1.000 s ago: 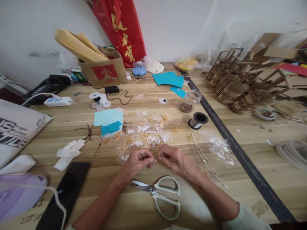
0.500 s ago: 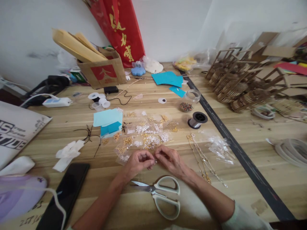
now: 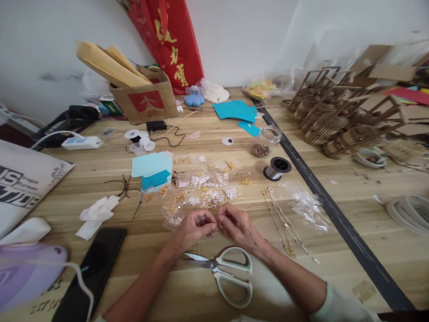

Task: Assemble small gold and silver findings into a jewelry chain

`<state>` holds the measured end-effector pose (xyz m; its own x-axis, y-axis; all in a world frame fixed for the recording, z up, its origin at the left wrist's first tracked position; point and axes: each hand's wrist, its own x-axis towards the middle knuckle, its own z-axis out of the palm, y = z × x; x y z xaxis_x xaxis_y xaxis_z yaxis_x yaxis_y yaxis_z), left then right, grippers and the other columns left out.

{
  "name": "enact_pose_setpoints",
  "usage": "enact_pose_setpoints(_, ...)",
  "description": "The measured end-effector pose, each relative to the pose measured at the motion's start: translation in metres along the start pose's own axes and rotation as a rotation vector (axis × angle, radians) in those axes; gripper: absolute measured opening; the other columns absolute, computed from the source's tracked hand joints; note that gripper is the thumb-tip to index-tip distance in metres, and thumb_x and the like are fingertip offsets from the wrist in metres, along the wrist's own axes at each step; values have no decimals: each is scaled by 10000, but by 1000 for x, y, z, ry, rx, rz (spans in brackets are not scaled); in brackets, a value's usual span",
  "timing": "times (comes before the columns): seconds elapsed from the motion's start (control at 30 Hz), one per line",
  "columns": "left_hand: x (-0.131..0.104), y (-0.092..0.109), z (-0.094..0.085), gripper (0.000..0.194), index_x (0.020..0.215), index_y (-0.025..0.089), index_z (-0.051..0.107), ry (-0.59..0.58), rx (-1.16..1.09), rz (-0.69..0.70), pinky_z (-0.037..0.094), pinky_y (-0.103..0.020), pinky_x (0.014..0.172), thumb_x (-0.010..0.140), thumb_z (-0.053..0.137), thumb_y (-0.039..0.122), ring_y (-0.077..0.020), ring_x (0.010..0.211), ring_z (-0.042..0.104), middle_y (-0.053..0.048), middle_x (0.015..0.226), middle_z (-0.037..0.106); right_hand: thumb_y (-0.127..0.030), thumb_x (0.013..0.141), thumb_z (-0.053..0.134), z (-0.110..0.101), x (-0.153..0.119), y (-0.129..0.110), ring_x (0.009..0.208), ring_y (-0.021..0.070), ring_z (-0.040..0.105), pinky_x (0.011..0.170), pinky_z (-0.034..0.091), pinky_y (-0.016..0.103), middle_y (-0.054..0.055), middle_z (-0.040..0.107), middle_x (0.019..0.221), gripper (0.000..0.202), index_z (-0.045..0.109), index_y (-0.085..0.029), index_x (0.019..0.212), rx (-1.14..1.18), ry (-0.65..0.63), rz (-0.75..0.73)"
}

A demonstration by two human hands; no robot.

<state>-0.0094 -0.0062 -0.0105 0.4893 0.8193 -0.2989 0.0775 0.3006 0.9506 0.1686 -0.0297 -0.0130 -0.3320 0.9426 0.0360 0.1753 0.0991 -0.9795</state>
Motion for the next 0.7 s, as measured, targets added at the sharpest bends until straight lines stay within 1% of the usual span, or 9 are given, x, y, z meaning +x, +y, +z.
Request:
enact_pose_setpoints(0.23,0,-1,2,274,704,128,600,-12,-13,-10,454,-240,573,671,747,358,-111,564,550,-7,628,607,-348,949,449,3,1,1,488,87,425,473,323,202,-54,481,577,198,486,-189,838,50,40,16)
enact_pose_setpoints(0.33,-1,-1,2,227,706,131,604,-7,27,12,459,-242,587,695,718,327,-120,581,560,-10,628,609,-339,939,465,3,2,1,479,82,422,463,319,196,-52,491,576,195,486,-187,819,52,49,32)
enact_pose_setpoints(0.4,-3,0,2,161,709,136,616,6,104,53,459,-239,600,724,682,282,-127,601,569,-12,634,618,-326,925,482,2,3,1,481,82,425,456,317,193,-49,495,575,181,491,-184,813,52,50,57)
enact_pose_setpoints(0.5,-5,1,4,69,702,150,637,73,299,143,458,-235,612,750,632,200,-138,626,585,-21,657,648,-313,902,509,1,4,3,473,82,438,444,319,189,-50,495,562,164,505,-180,805,68,50,104)
enact_pose_setpoints(0.57,-6,1,6,69,707,164,643,129,432,227,462,-239,618,764,603,163,-145,633,599,-28,681,670,-315,889,521,0,5,5,457,81,442,437,324,189,-56,486,549,168,508,-180,790,95,47,129)
enact_pose_setpoints(0.63,-5,0,7,99,717,179,637,170,551,353,466,-250,639,785,578,139,-151,651,608,-33,702,680,-318,878,533,-1,7,6,448,75,436,432,323,186,-59,477,549,181,506,-178,767,118,38,141)
enact_pose_setpoints(0.7,-5,-2,8,129,719,187,621,185,657,502,465,-264,675,808,557,117,-159,686,607,-38,713,674,-316,864,550,-2,8,5,452,65,417,424,308,179,-60,460,560,195,504,-175,738,119,21,145)
